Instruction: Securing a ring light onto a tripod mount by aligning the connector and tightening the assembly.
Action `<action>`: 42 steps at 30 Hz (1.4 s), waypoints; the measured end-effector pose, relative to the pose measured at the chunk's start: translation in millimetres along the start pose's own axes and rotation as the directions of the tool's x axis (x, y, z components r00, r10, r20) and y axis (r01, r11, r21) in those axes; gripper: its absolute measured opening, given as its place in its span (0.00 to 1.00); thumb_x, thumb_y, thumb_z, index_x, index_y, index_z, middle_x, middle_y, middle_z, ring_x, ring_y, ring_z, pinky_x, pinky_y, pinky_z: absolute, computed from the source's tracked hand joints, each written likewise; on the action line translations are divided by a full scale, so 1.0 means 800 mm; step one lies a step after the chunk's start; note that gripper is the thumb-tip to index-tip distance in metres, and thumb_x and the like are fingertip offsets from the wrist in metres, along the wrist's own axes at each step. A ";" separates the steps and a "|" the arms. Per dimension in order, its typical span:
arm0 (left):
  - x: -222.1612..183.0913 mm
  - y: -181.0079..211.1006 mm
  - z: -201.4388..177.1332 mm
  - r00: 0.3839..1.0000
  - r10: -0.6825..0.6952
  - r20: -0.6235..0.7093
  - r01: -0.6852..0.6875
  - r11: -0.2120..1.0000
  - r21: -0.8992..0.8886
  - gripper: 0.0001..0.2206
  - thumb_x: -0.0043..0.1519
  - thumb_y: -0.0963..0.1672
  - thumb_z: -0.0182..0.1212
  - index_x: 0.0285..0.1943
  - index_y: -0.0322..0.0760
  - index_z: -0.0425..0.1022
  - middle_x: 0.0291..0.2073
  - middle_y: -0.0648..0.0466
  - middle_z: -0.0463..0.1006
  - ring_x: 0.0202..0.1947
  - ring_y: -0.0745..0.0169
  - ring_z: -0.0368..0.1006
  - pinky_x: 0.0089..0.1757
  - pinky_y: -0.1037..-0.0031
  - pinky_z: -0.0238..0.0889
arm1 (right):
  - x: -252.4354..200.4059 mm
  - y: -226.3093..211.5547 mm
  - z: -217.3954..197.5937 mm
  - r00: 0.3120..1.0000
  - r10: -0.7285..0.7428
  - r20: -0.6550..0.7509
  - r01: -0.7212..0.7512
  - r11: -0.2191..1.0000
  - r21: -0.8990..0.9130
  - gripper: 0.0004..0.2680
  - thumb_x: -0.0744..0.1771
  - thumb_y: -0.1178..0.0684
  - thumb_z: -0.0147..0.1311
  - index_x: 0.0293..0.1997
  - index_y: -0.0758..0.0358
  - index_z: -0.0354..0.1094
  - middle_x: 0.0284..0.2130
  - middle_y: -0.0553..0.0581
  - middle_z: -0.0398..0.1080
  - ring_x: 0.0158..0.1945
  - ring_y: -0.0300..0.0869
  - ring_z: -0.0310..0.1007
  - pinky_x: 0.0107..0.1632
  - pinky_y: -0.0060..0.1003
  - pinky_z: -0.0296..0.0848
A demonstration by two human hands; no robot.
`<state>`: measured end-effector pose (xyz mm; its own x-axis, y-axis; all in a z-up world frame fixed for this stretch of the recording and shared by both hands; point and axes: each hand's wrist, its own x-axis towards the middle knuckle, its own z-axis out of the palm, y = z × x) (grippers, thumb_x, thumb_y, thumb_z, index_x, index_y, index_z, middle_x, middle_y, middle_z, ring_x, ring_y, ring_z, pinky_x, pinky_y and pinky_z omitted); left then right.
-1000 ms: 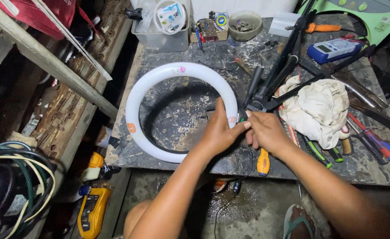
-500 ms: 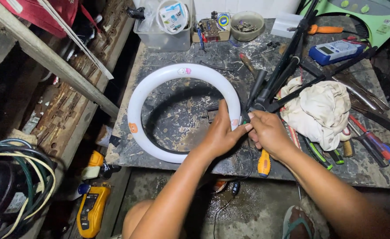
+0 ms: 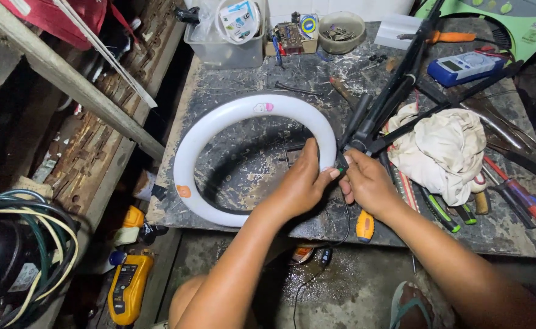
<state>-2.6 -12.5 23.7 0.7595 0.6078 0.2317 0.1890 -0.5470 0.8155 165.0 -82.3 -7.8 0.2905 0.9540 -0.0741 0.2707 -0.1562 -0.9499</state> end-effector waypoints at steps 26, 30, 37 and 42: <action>-0.004 -0.009 0.002 0.977 0.014 -0.214 -0.016 1.000 -0.004 0.18 0.65 0.42 0.58 0.56 0.23 0.59 0.42 0.38 0.65 0.47 0.30 0.70 0.49 0.54 0.66 | 0.025 0.004 -0.076 0.838 -0.515 -0.181 0.344 0.756 -0.556 0.09 0.64 0.63 0.55 0.46 0.59 0.75 0.30 0.58 0.72 0.39 0.50 0.74 0.45 0.43 0.71; -0.007 -0.006 0.004 0.966 0.023 -0.257 -0.038 0.998 -0.052 0.15 0.64 0.42 0.60 0.52 0.25 0.62 0.40 0.40 0.64 0.46 0.34 0.68 0.50 0.56 0.63 | 0.025 -0.043 -0.080 0.904 -0.428 0.008 0.278 0.574 -0.770 0.33 0.57 0.61 0.64 0.71 0.59 0.55 0.62 0.70 0.62 0.68 0.67 0.56 0.66 0.65 0.54; -0.001 0.000 0.003 0.957 0.067 -0.283 -0.089 0.994 -0.065 0.15 0.63 0.42 0.60 0.49 0.23 0.62 0.38 0.40 0.64 0.45 0.34 0.68 0.49 0.56 0.63 | 0.077 0.014 -0.103 0.823 -0.560 0.095 0.337 0.347 -0.875 0.35 0.54 0.68 0.67 0.69 0.58 0.60 0.56 0.65 0.70 0.71 0.60 0.57 0.73 0.65 0.38; 0.005 -0.001 -0.015 0.978 0.002 -0.207 0.016 0.996 0.085 0.16 0.69 0.50 0.52 0.37 0.37 0.53 0.34 0.53 0.57 0.35 0.60 0.54 0.36 0.65 0.52 | 0.067 -0.031 -0.113 0.598 -0.800 0.049 0.263 0.138 -0.955 0.15 0.64 0.64 0.68 0.51 0.67 0.65 0.44 0.63 0.73 0.65 0.63 0.68 0.80 0.60 0.44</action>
<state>-6.9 -2.7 30.6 0.6148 0.7127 0.3376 0.2537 -0.5841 0.7711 256.8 -50.8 39.5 -0.0879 0.7083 0.7004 0.9901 -0.0151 0.1396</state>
